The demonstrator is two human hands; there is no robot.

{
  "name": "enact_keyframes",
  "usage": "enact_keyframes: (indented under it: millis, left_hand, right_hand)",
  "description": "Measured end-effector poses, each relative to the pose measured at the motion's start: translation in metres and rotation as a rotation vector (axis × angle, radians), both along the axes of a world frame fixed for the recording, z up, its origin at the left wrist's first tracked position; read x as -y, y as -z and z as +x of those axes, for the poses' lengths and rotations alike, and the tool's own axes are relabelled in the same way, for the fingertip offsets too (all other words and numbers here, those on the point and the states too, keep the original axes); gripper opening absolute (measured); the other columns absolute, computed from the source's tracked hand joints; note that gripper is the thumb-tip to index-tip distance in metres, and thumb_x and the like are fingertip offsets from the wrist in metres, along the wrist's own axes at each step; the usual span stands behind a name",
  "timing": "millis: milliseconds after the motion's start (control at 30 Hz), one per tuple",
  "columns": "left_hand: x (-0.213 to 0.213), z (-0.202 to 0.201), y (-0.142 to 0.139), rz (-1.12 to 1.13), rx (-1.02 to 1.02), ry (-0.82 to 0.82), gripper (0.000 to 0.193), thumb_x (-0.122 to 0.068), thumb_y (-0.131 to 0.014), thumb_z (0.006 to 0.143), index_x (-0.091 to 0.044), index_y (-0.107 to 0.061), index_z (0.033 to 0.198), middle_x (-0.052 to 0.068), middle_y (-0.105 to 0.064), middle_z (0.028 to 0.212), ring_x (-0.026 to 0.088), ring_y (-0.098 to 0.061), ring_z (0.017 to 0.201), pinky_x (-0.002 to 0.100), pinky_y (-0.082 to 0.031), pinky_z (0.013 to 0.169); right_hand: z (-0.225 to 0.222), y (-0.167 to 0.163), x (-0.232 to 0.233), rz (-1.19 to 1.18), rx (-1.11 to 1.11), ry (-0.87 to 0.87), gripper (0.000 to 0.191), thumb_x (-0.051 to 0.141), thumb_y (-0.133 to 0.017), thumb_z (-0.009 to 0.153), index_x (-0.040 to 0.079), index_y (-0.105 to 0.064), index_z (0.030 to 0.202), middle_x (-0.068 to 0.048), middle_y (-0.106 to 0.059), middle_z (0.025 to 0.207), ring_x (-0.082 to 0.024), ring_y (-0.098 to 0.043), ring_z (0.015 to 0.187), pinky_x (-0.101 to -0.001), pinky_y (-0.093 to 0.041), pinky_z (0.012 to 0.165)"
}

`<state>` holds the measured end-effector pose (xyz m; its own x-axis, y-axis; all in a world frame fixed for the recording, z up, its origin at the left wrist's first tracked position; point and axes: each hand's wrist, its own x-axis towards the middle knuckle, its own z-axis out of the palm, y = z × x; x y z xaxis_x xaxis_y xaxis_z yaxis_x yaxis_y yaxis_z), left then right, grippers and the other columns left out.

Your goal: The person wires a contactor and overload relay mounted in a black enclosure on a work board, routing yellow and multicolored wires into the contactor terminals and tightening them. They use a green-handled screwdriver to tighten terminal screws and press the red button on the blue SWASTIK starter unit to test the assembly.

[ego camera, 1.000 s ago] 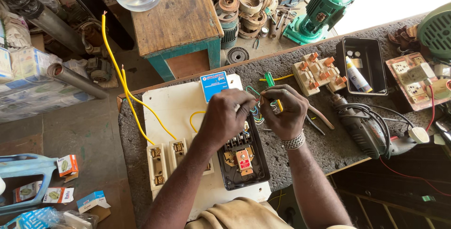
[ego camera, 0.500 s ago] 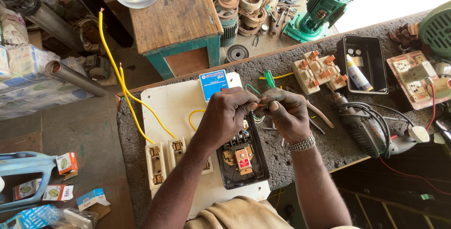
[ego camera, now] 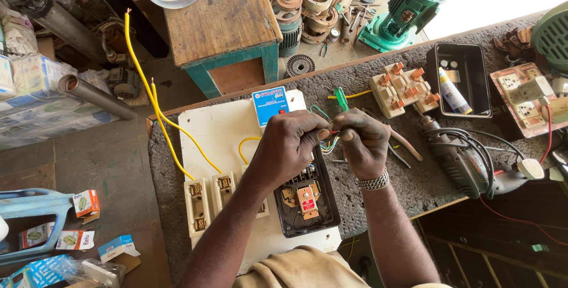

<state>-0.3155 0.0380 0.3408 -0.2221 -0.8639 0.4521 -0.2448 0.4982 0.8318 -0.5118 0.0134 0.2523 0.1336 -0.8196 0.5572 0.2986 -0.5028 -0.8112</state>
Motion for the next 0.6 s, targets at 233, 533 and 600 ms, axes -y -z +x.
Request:
enact_keyframes:
  millis: [233,533,600]
  left_hand:
    - [0.002,0.001,0.000,0.050,0.018,0.007,0.004,-0.002,-0.071,0.090,-0.001,-0.073,0.093,0.014,-0.072,0.081,0.023,-0.072,0.071,0.034,-0.055,0.064]
    - [0.002,0.001,0.000,0.103,0.007,0.048,0.005,-0.003,-0.072,0.089,-0.001,-0.074,0.093,0.012,-0.072,0.078,0.020,-0.071,0.069,0.034,-0.055,0.063]
    - [0.002,0.000,0.000,0.103,0.011,0.047,0.006,-0.004,-0.073,0.088,-0.001,-0.074,0.094,0.013,-0.072,0.078,0.020,-0.071,0.069,0.034,-0.054,0.063]
  right_hand:
    - [-0.006,-0.013,0.003,-0.208,-0.232,0.137,0.018,0.021,-0.077,0.099,0.004,-0.074,0.105,-0.011,-0.075,0.096,-0.013,-0.069,0.082,-0.0251,-0.055,0.070]
    - [-0.001,-0.019,0.004,-0.338,-0.252,0.249,0.022,0.025,-0.075,0.099,0.003,-0.072,0.097,-0.011,-0.075,0.091,-0.018,-0.075,0.083,-0.0286,-0.060,0.072]
    - [0.000,-0.019,0.003,-0.355,-0.257,0.277,0.021,0.024,-0.074,0.100,0.003,-0.072,0.096,-0.010,-0.075,0.090,-0.018,-0.076,0.084,-0.0294,-0.062,0.074]
